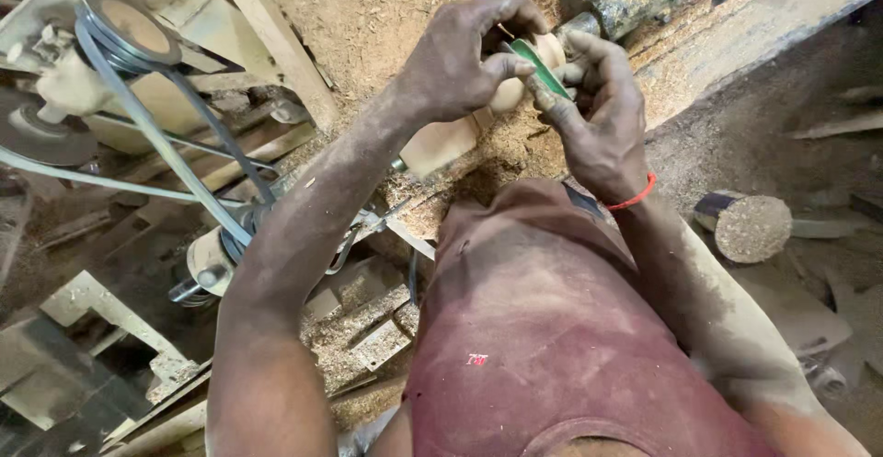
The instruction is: The person shapes a rotating wooden object on a lathe using a handheld tool and then sands the surface with a piece of sandpaper.
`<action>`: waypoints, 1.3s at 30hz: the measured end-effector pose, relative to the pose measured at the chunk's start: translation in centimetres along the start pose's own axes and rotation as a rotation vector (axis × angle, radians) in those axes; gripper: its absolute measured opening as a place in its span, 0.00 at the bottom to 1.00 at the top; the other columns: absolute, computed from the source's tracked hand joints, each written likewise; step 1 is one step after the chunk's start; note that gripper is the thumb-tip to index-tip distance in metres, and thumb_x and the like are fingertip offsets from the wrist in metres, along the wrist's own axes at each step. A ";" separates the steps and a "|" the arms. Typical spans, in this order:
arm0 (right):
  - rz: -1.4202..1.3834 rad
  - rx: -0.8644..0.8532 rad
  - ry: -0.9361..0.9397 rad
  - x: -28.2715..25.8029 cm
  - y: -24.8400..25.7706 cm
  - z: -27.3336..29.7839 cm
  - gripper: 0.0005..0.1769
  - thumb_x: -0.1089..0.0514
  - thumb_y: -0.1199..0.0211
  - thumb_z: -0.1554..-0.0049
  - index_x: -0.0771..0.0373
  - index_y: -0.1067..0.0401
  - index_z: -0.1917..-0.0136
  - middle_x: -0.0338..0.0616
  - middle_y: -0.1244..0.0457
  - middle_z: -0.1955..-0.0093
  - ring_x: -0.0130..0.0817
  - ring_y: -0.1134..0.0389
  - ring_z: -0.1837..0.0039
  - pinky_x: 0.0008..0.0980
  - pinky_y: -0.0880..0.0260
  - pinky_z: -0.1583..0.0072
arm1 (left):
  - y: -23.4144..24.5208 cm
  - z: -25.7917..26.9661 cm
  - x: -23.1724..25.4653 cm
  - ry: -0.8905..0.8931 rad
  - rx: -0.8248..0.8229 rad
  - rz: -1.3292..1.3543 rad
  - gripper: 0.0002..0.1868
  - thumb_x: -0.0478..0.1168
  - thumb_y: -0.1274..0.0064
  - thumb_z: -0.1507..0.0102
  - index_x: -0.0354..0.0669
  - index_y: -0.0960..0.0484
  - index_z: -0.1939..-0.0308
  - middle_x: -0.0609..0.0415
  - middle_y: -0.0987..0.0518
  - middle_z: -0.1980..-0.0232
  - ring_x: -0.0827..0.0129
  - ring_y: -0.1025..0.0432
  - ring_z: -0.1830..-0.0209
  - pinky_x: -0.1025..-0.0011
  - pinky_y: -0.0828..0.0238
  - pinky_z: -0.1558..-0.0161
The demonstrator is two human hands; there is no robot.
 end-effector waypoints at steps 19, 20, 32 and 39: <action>0.583 -0.031 0.224 0.9 -5.4 -0.6 0.21 0.60 0.38 0.33 0.64 0.36 0.29 0.55 0.30 0.54 0.50 0.25 0.55 0.45 0.26 0.55 | 0.2 0.3 -5.2 0.139 -0.118 -0.311 0.11 0.40 0.30 0.43 0.45 0.18 0.67 0.55 0.18 0.68 0.66 0.22 0.67 0.61 0.27 0.61; 0.578 -0.027 0.246 0.7 -5.4 -0.5 0.22 0.61 0.38 0.32 0.63 0.36 0.27 0.56 0.30 0.53 0.50 0.25 0.53 0.44 0.26 0.53 | 0.3 0.3 -5.0 0.130 -0.100 -0.342 0.11 0.40 0.29 0.44 0.45 0.18 0.67 0.55 0.18 0.69 0.65 0.22 0.68 0.61 0.27 0.62; 0.584 0.044 0.200 2.8 -6.1 -0.8 0.23 0.62 0.32 0.37 0.68 0.29 0.30 0.54 0.27 0.56 0.39 0.24 0.61 0.34 0.25 0.59 | 0.7 0.7 -3.5 0.117 -0.046 -0.371 0.19 0.42 0.24 0.51 0.42 0.21 0.69 0.51 0.21 0.70 0.57 0.24 0.66 0.56 0.30 0.62; 0.569 0.065 0.263 2.5 -6.1 -0.4 0.27 0.66 0.35 0.38 0.66 0.32 0.26 0.54 0.29 0.54 0.42 0.23 0.54 0.37 0.22 0.52 | 0.7 0.7 -3.8 0.109 -0.027 -0.355 0.21 0.43 0.23 0.54 0.41 0.21 0.69 0.50 0.21 0.69 0.56 0.24 0.65 0.56 0.30 0.63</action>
Point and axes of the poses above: each hand's wrist, its own z-axis away from the middle knuckle, its own y-axis out of the back of the hand, x = y × z, the point moved 2 cm from there along -z, towards the middle knuckle
